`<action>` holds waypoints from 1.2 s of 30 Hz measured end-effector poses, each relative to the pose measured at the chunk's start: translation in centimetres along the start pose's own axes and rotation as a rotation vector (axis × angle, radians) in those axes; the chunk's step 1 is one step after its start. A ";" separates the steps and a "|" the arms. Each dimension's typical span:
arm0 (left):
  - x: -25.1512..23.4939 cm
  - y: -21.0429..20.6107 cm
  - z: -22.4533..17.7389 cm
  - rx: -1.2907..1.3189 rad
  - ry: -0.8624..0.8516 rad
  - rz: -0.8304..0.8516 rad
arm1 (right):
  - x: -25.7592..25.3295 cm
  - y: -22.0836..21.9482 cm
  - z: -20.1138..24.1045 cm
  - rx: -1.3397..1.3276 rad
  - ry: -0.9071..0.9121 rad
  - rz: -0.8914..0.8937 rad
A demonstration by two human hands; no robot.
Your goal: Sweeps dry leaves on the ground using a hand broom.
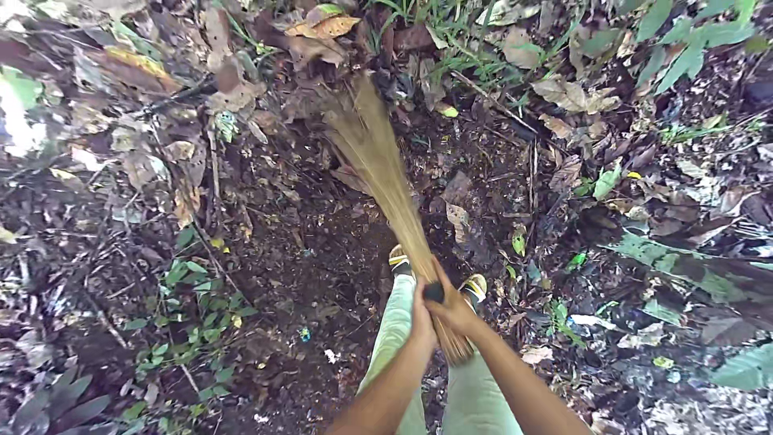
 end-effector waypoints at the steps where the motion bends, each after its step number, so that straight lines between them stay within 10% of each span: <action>1: 2.1 0.1 2.4 -0.065 0.095 0.043 | 3.4 0.5 -2.2 -0.046 -0.015 -0.089; 4: 4.8 1.1 7.6 -0.204 0.349 0.135 | 9.9 -0.1 -6.8 -0.232 -0.089 -0.391; 7: 0.8 0.6 5.5 -0.345 0.392 0.214 | 5.6 -0.6 -6.4 -0.327 -0.163 -0.520; 15: -9.5 -1.9 -9.4 0.246 -0.201 0.003 | -12.3 -0.4 8.7 0.148 0.081 0.112; 21: 3.1 -0.7 2.7 -0.129 0.042 0.143 | 5.0 1.2 -1.9 -0.038 0.129 -0.144; 27: 10.2 6.6 13.1 -0.352 0.561 0.266 | 17.8 -6.5 -11.6 -0.545 -0.247 -0.735; 30: 7.4 10.1 10.3 -0.362 0.371 0.139 | 12.5 -9.3 -12.9 -0.469 -0.258 -0.430; 36: 1.9 9.3 0.1 0.133 -0.419 -0.102 | -0.1 -9.6 -2.2 0.124 0.106 0.283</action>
Point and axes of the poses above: each hand's wrist, its own x-axis away from the middle knuckle, its own y-axis out of the back of the hand, z = x × y, the point moved 6 cm from there along -x, towards the middle knuckle, and after that the axes turned 7 degrees about x, right-handed, at the moved point
